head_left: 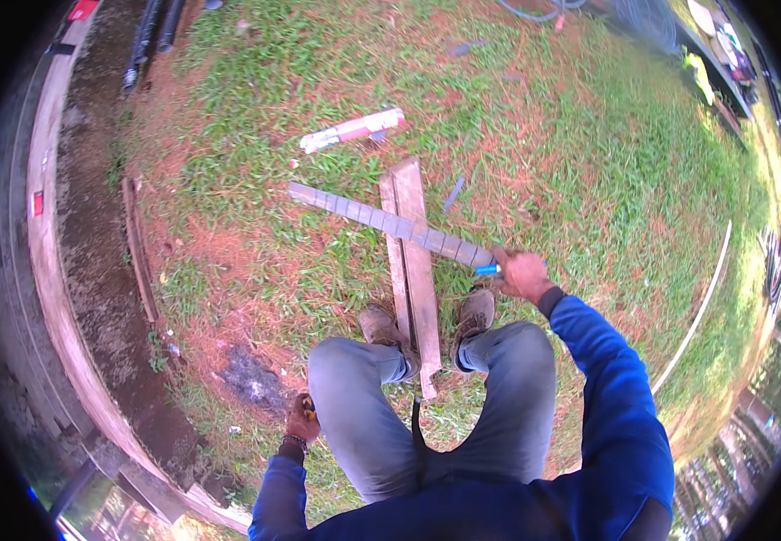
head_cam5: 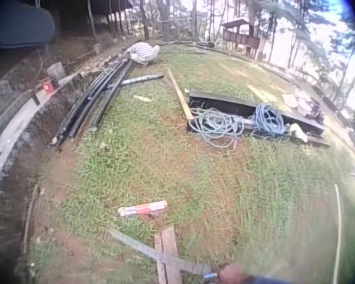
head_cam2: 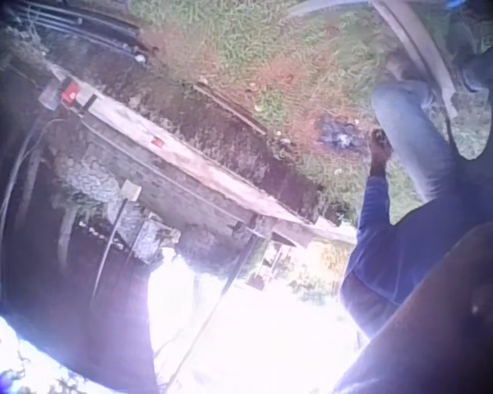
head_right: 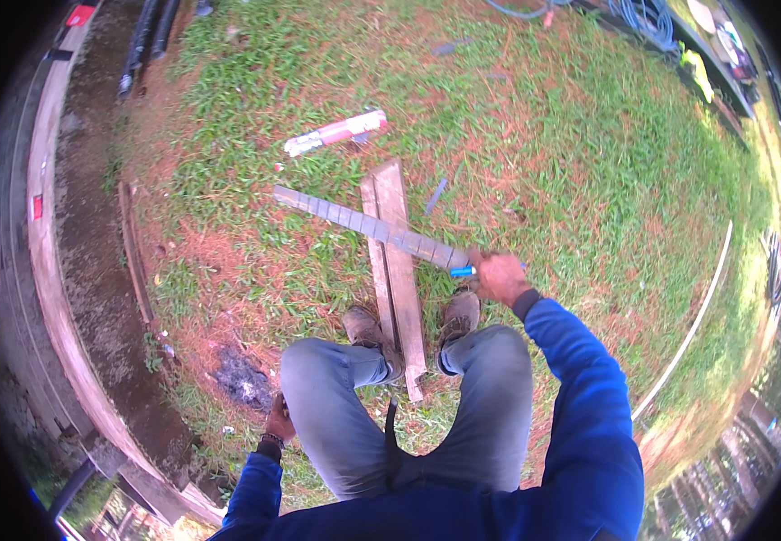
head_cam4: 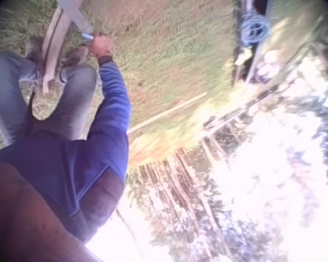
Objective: The person places a measuring tool over a metal strip on a wooden board and marks intervals on the strip using a blue pen.
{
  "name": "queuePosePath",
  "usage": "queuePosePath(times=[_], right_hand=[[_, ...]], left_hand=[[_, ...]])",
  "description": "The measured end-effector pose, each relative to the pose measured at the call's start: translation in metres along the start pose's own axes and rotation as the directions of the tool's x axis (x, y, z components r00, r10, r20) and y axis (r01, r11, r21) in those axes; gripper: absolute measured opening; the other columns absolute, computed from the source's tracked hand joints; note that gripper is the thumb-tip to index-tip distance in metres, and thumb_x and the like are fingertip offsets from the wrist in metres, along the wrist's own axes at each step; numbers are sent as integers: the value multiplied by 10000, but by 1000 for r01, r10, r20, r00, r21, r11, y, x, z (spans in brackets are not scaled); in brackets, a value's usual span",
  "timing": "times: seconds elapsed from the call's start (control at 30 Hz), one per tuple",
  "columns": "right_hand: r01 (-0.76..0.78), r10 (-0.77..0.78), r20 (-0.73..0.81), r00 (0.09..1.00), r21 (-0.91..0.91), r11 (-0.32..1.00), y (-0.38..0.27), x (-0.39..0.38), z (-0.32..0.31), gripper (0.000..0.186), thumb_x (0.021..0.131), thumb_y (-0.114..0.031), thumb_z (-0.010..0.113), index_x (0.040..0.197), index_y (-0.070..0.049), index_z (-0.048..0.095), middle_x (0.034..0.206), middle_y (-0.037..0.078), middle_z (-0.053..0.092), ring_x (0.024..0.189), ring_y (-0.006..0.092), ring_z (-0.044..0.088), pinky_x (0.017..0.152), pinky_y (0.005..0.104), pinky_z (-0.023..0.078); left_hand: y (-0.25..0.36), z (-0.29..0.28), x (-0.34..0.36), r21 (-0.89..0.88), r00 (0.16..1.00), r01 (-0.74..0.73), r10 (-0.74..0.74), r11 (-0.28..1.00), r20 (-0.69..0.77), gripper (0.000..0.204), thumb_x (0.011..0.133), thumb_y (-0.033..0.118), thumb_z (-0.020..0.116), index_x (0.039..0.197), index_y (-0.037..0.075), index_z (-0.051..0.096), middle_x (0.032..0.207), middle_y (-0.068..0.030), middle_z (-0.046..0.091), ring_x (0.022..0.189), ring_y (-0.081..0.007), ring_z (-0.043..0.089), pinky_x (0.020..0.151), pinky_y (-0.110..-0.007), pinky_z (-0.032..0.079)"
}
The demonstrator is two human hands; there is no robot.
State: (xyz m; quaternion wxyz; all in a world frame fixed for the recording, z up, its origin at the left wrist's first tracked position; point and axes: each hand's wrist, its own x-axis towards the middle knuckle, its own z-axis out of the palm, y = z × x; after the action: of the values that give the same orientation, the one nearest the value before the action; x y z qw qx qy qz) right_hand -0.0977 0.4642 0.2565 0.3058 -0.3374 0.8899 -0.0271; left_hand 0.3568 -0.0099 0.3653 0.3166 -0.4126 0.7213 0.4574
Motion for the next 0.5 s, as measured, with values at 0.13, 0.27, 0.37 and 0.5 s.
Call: queuePosePath(times=[0.13, 0.27, 0.37, 0.5], right_hand=[[27, -27, 71, 997, -3, 1000, -61, -21, -87, 596, 775, -438, 803, 1193, -60, 612, 912, 169, 755, 857, 363, 758, 713, 507, 601], [7, -11, 36, 999, 104, 995, -102, -30, -170, 587, 770, -470, 777, 1152, -41, 653, 925, 207, 752, 866, 402, 749, 760, 536, 601], [25, -28, 14, 1000, 189, 982, -148, -38, -265, 591, 770, -507, 782, 1081, -11, 708, 932, 231, 761, 900, 427, 751, 805, 534, 608], [-150, 103, 186, 977, 260, 954, -172, -59, -368, 611, 784, -565, 797, 1026, -5, 779, 1064, 249, 763, 990, 414, 748, 858, 490, 611]], left_hand=[[-2, -26, -90, 287, 978, 197, -165, 938, -130, 610, 884, 450, 785, 1332, 68, 625, 1286, -162, 727, 1119, -325, 725, 998, -436, 570], [53, -38, -150, 127, 957, 276, -285, 953, 58, 609, 827, 501, 830, 1240, 75, 692, 1143, -144, 775, 1087, -256, 742, 984, -394, 568], [131, -48, -216, -39, 944, 320, -315, 947, 95, 545, 848, 490, 810, 1193, 78, 715, 1066, -124, 791, 1035, -229, 750, 944, -372, 573], [205, -56, -274, -24, 962, 261, -257, 965, 95, 511, 857, 466, 792, 1161, 63, 715, 1096, -114, 785, 1031, -207, 740, 919, -353, 571]])
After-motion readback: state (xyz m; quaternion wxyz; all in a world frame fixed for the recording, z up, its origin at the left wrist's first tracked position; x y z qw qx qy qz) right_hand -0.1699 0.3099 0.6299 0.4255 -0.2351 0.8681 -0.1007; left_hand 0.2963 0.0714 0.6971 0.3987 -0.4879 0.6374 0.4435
